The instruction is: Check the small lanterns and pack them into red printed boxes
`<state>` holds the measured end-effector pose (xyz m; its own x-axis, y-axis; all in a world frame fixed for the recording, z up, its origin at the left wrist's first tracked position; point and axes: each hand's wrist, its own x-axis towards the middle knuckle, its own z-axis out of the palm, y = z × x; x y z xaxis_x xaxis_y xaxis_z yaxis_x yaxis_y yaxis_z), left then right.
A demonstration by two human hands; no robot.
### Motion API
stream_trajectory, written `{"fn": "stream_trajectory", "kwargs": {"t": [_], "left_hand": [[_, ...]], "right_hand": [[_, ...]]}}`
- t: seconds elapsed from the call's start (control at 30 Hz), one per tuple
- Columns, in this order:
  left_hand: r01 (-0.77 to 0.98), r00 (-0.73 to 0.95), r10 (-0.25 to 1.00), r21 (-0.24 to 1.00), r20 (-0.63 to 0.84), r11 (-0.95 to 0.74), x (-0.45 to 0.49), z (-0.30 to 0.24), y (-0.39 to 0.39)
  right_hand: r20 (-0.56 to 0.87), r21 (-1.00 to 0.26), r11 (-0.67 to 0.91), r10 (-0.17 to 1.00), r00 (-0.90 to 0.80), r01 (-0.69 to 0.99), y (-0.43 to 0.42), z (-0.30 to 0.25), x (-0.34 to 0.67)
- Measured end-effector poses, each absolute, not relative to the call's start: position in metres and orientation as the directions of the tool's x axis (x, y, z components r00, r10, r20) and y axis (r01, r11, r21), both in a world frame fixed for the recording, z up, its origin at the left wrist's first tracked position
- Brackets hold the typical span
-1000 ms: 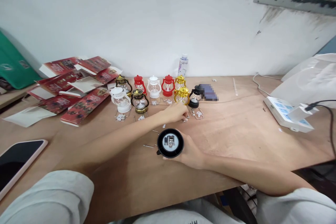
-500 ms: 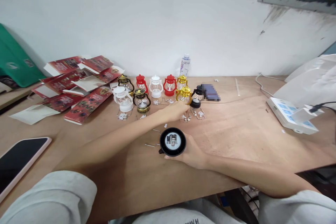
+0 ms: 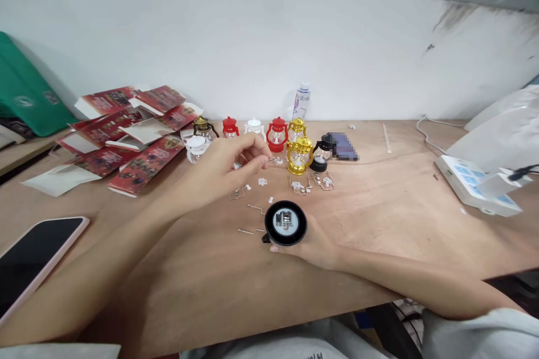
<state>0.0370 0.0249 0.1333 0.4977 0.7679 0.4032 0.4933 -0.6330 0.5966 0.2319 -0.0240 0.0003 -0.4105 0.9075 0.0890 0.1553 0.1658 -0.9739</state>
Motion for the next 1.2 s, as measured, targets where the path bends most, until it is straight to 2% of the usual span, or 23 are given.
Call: {"fn": "stream_trajectory", "kwargs": {"t": [0.2,0.5,0.73,0.93,1.2], "left_hand": [[0.326,0.584,0.765,0.784,0.272,-0.528,0.046,0.133,0.019],[0.311,0.629,0.746,0.810,0.217,-0.498,0.051,0.131,0.013],[0.299,0.655,0.690,0.734,0.307,-0.610,0.051,0.134,0.007],[0.314,0.697,0.655,0.696,0.293,-0.646,0.054,0.134,0.002],[0.366,0.782,0.557,0.517,0.281,-0.774,0.051,0.133,0.000]], "right_hand": [[0.100,-0.977,0.167,0.908,-0.407,0.131,-0.024,0.001,0.231],[0.135,-0.974,0.197,0.900,-0.414,0.111,-0.023,-0.003,0.232],[0.113,-0.982,0.166,0.899,-0.422,0.092,-0.022,-0.004,0.232],[0.089,-0.986,0.140,0.896,-0.434,0.086,-0.022,-0.005,0.232],[0.083,-0.992,0.117,0.897,-0.433,0.053,-0.022,-0.006,0.231]]}}
